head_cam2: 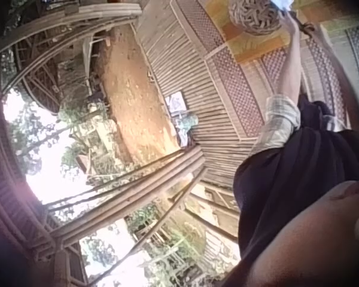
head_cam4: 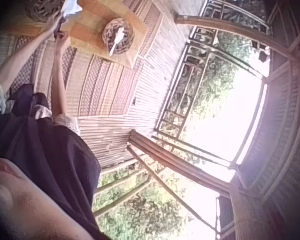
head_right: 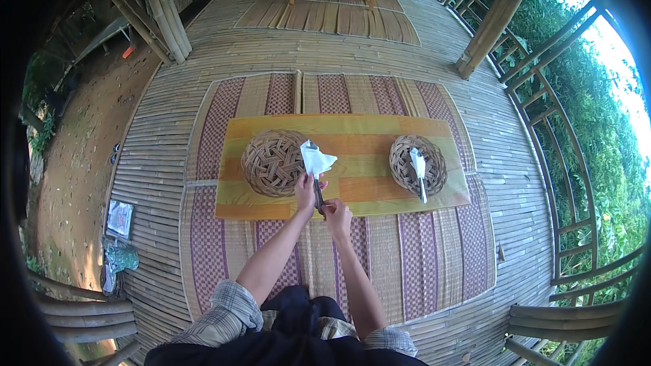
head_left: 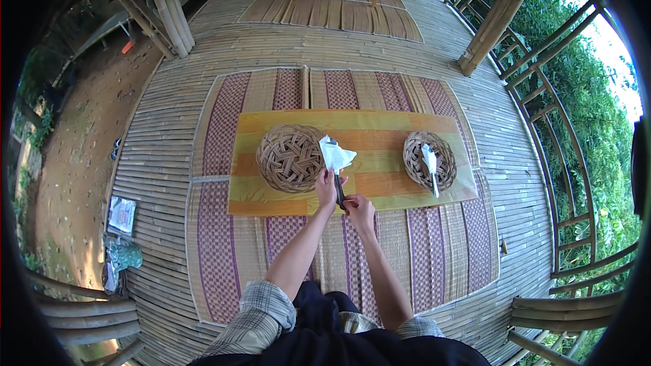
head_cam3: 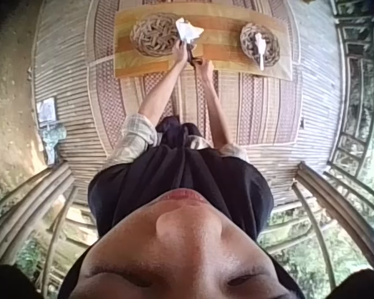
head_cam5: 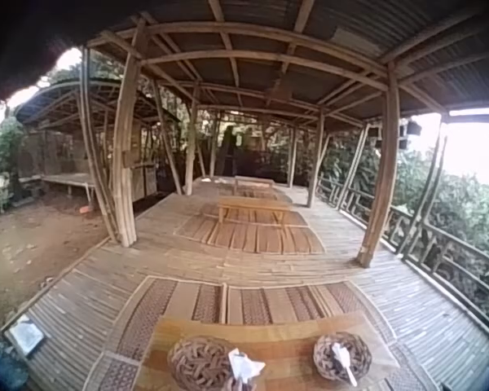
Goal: Set the table by laying down mats, arranging baskets, and folding napkins around spoons and forks.
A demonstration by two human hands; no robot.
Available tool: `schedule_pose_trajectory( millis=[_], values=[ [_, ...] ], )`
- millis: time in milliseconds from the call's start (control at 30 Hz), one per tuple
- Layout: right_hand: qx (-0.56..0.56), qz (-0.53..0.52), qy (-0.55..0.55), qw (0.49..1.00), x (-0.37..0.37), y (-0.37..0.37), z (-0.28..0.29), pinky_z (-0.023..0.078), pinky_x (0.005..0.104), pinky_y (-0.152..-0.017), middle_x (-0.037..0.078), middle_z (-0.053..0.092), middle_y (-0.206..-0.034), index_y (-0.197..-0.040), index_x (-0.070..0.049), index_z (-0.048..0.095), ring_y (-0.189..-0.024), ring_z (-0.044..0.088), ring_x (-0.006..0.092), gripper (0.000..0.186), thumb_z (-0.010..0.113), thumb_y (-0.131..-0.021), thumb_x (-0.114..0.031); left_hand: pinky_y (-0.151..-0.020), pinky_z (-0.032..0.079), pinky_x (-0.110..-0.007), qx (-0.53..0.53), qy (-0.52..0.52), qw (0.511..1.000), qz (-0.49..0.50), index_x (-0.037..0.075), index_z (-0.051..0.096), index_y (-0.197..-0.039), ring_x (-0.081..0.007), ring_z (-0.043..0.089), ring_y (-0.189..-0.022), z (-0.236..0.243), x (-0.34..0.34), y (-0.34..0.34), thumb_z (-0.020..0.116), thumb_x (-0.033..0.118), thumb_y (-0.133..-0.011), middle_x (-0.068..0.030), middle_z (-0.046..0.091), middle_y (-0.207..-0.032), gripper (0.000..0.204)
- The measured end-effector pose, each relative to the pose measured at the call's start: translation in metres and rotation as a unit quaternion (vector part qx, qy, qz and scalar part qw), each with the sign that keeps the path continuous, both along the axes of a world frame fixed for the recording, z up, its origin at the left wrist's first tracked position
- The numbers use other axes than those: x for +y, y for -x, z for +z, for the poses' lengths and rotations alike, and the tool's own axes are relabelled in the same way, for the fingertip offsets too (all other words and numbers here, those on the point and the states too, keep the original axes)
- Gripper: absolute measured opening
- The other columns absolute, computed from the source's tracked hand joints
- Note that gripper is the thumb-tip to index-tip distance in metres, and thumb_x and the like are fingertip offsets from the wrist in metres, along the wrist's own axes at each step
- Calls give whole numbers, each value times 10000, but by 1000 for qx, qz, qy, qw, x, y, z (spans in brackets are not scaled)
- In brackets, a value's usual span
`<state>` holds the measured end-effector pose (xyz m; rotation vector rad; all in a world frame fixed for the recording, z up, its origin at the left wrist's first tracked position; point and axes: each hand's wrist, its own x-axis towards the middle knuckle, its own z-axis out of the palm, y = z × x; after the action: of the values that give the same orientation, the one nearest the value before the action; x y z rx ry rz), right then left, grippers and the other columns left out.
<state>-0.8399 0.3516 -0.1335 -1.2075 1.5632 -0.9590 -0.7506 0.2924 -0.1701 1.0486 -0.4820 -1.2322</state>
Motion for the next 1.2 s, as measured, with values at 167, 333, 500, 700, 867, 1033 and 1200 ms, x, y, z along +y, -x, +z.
schedule_pose_trajectory(
  millis=[167, 333, 500, 700, 867, 1033, 1200],
  values=[
    [29, -10, -11, 999, -5, -6, -1, 438, 220, -442, 109, 586, -637, -784, 36, 543, -482, 554, 119, 116, 578, -710, -47, -493, 459, -225, -50, 40, 998, -4, -14, 463, -896, -97, 512, -507, 4, 0, 2, 377, 137, -861, -88, 561, -759, 178],
    [32, 19, -3, 999, -12, 0, -4, 443, 228, -457, 100, 588, -679, -791, 44, 533, -555, 569, 122, 196, 595, -722, -129, -458, 375, -181, -40, 46, 998, -31, 9, 480, -924, -36, 408, -488, 17, 6, 2, 431, 173, -846, -39, 524, -734, 188],
    [21, -30, 42, 998, -39, 5, 9, 424, 264, -554, 80, 584, -703, -788, 10, 549, -645, 567, 133, 297, 615, -712, -269, -448, 341, -169, -84, 27, 996, -19, 12, 506, -883, -25, 390, -480, 23, 16, 3, 456, 145, -829, -8, 513, -706, 152],
    [-265, -50, -104, 957, -62, 7, 19, 391, 195, -573, 10, 562, -743, -840, -41, 566, -647, 514, 82, 211, 617, -719, -207, -439, 319, -174, -117, 38, 992, -33, 23, 507, -855, -26, 390, -483, 30, 32, 15, 469, 144, -823, 15, 478, -653, 130],
    [-205, -54, -60, 975, -61, 0, 17, 373, 184, -498, 6, 552, -684, -802, -19, 572, -575, 487, 55, 177, 628, -706, -157, -464, 320, -174, -16, 30, 999, 5, 19, 524, -814, -37, 412, -511, 28, 41, 8, 480, 163, -821, 19, 474, -608, 151],
    [-187, -55, -32, 980, -61, -6, 7, 377, 186, -471, 13, 549, -663, -787, -10, 567, -526, 474, 53, 134, 622, -703, -100, -469, 311, -169, -8, 21, 1000, 2, 22, 510, -850, -38, 397, -523, 25, 39, -1, 461, 146, -826, 22, 466, -651, 135],
    [-136, -94, -5, 986, -63, -40, 1, 404, 233, -506, 49, 560, -643, -814, 16, 544, -537, 505, 99, 201, 644, -667, -78, -477, 318, -178, 19, 19, 999, 18, 23, 520, -836, -41, 406, -529, 15, 32, -30, 467, 156, -824, 28, 469, -633, 143]
  ],
)
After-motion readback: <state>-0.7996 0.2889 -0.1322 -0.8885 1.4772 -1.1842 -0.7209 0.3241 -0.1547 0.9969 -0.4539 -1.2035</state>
